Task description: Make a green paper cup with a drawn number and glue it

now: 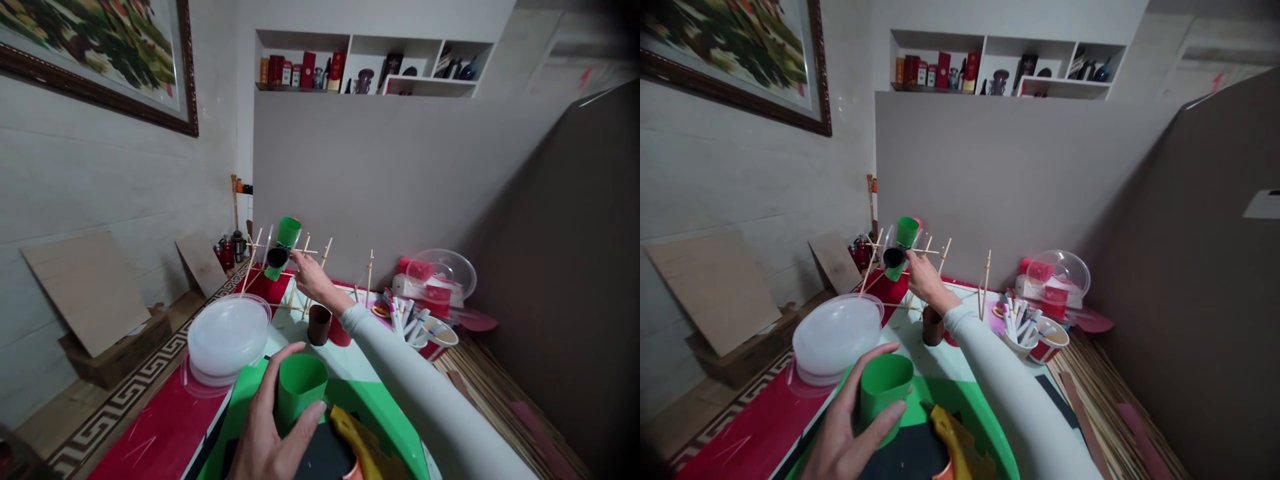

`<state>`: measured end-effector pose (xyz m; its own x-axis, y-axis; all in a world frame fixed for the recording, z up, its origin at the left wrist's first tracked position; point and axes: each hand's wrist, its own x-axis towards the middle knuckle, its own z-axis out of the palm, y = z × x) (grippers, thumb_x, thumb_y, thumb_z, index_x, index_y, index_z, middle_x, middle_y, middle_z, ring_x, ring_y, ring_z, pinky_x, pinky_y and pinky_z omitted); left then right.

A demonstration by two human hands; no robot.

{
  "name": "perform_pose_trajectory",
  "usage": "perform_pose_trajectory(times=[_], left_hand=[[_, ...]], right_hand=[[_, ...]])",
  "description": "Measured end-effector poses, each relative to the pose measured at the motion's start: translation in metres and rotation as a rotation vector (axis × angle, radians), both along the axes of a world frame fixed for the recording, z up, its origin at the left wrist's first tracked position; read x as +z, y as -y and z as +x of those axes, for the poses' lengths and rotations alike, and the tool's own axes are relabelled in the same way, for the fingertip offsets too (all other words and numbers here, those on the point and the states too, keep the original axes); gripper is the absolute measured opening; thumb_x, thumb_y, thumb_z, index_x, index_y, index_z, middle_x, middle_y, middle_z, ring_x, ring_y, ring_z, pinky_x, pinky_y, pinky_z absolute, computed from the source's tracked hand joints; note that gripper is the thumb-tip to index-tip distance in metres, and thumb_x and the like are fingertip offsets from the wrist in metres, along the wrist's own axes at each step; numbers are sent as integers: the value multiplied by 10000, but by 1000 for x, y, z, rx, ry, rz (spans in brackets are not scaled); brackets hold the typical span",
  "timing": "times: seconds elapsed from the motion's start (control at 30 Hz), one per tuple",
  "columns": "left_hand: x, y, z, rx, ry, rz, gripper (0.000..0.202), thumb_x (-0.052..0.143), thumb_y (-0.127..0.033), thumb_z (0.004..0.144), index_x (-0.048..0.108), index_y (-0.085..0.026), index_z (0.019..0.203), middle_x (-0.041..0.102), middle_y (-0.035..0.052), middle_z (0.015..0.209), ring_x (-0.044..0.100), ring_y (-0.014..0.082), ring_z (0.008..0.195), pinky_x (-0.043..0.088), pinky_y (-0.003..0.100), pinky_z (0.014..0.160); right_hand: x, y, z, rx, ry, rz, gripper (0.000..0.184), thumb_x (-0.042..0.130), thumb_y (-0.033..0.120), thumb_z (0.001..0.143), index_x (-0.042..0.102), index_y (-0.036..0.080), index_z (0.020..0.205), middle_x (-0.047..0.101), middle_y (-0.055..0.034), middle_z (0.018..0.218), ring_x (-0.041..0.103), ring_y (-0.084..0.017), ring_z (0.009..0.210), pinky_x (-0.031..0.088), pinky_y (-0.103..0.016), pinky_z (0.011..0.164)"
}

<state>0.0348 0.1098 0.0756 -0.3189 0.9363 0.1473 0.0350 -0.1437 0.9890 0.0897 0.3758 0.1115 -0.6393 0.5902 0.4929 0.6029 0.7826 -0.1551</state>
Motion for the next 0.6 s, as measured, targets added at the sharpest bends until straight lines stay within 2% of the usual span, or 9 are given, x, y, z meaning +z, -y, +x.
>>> perform_pose_trajectory(times=[0.2, 0.37, 0.5, 0.6], left_hand=[[1, 1, 1, 5, 6, 20, 588, 705, -469, 772, 598, -260, 1311, 659, 52, 1365, 526, 316, 1324, 373, 391, 1089], [-6, -2, -3, -40, -45, 26, 583, 680, -448, 811, 554, -258, 1348, 632, 61, 1410, 493, 318, 1374, 397, 400, 1086], [-15, -8, -9, -103, -127, 92, 574, 653, -432, 864, 495, -260, 1389, 573, 76, 1471, 464, 307, 1405, 372, 415, 1130], [-17, -10, -11, -89, -160, 142, 547, 647, -443, 872, 490, -246, 1357, 592, 98, 1417, 510, 308, 1346, 378, 440, 1119]], right_hand=[[-5, 5, 6, -25, 46, -63, 356, 634, 343, 984, 599, 176, 1297, 634, -102, 1290, 663, -241, 1083, 579, -455, 908], [-6, 14, 16, -46, 49, -107, 339, 629, 346, 987, 608, 178, 1281, 640, -99, 1277, 667, -233, 1066, 582, -445, 898], [1, 28, 30, -50, 0, -135, 325, 625, 345, 990, 616, 180, 1269, 643, -98, 1273, 668, -230, 1063, 581, -442, 900], [12, 49, 50, -42, -71, -157, 315, 629, 345, 989, 624, 173, 1252, 660, -91, 1237, 679, -221, 1035, 588, -433, 885]])
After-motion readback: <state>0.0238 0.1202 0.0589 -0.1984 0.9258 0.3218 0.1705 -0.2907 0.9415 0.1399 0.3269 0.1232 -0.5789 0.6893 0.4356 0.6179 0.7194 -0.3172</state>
